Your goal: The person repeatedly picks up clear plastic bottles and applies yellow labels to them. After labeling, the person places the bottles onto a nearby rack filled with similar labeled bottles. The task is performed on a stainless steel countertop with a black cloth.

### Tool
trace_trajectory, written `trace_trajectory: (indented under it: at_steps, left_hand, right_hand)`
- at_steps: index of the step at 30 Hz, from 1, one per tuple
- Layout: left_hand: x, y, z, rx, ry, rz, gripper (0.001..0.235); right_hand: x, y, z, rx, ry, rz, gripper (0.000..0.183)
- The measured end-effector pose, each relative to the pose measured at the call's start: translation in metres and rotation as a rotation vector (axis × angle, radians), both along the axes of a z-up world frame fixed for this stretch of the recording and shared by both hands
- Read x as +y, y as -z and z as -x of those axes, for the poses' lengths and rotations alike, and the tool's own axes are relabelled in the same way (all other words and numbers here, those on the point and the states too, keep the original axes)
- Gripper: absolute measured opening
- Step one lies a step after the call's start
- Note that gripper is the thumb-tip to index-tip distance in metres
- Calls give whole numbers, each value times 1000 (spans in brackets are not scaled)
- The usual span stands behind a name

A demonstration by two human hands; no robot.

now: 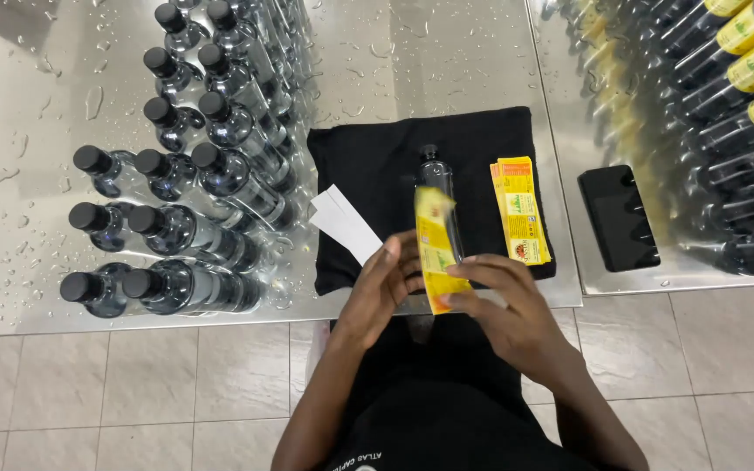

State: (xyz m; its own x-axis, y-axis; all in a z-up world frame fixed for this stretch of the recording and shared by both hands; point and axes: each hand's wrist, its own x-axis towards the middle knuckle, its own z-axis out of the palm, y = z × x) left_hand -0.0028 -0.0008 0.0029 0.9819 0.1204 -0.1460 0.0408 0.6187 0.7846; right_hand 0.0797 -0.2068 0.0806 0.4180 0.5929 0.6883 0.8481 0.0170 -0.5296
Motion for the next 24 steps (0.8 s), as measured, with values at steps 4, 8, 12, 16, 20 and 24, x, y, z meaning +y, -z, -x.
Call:
trace_trajectory:
  at_steps: [4,8,12,16,20,24]
  left_hand:
    - [-1,-12,3,80,-193,71,47]
    - [-2,-8,-2,138,-314,127,38]
    - [-11,-23,0,160,-333,161,38]
    - [-26,-48,0,199,-416,248,44]
    - [-29,-54,0,212,-453,239,41]
    - [-34,-44,-4,231,-435,205,37]
  right_hand:
    - [-17,8,-10,-54,-59,347,33]
    - [-27,-1,-22,-122,-66,444,30]
    - [-37,19,-46,37,-30,308,19]
    - [-41,64,-45,1004,-106,-119,61]
    - [-39,146,-28,1415,-293,-277,100]
    - [3,89,-13,1331,-79,-272,71]
